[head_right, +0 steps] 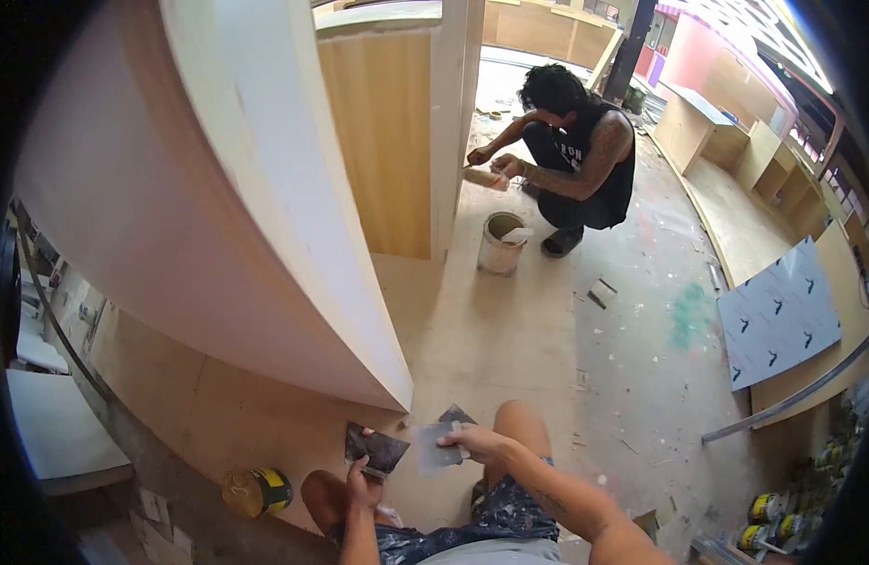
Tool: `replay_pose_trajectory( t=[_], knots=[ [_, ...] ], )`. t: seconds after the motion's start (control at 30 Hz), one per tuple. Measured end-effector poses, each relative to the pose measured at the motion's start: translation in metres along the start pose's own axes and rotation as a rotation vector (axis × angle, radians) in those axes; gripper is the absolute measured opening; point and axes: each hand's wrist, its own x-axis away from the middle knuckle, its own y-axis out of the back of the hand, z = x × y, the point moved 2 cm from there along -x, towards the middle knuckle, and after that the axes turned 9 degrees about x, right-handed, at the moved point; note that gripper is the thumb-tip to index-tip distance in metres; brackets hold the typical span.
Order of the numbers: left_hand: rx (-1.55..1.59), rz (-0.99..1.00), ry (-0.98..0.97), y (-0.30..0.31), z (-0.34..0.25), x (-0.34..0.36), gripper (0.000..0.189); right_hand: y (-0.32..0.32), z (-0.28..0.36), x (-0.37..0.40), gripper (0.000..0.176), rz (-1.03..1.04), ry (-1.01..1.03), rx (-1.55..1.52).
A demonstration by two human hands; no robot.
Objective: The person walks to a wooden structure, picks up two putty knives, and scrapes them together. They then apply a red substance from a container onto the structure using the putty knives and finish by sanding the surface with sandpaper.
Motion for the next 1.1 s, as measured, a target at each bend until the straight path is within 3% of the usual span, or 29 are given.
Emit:
replay_pose_trajectory(
  t=[0.2, 0.3, 0.4, 0.53, 0.73, 0.87, 1.1],
  knots=[
    [-0.11, 0.144, -0.057, 0.046, 0.003, -0.03, 0.048, 0.004, -0.069, -0.03, 0.031, 0.023, 0.144, -0.174],
    [-0.186, 0.149, -0.059, 0.035, -0.002, -0.014, 0.043, -0.031, -0.071, -0.017, 0.031, -0.204, 0.333, -0.177],
    [-0.149, 0.192, -0.103, 0.031, -0.001, -0.005, 0.043, -0.073, -0.063, 0.004, 0.026, -0.289, 0.385, -0.147],
    [-0.243, 0.182, -0.223, -0.005, -0.016, 0.011, 0.039, -0.115, -0.063, 0.013, 0.04, -0.532, 0.512, 0.134],
    [-0.325, 0.154, -0.236, -0.001, -0.035, -0.004, 0.043, -0.156, -0.055, 0.014, 0.04, -0.639, 0.645, -0.036],
    [-0.34, 0.159, -0.179, -0.009, -0.044, -0.005, 0.038, -0.155, -0.062, 0.01, 0.042, -0.619, 0.598, -0.028],
    [-0.373, 0.157, -0.265, 0.0, -0.055, 0.004, 0.04, -0.154, -0.05, 0.011, 0.037, -0.583, 0.59, -0.001]
  ],
)
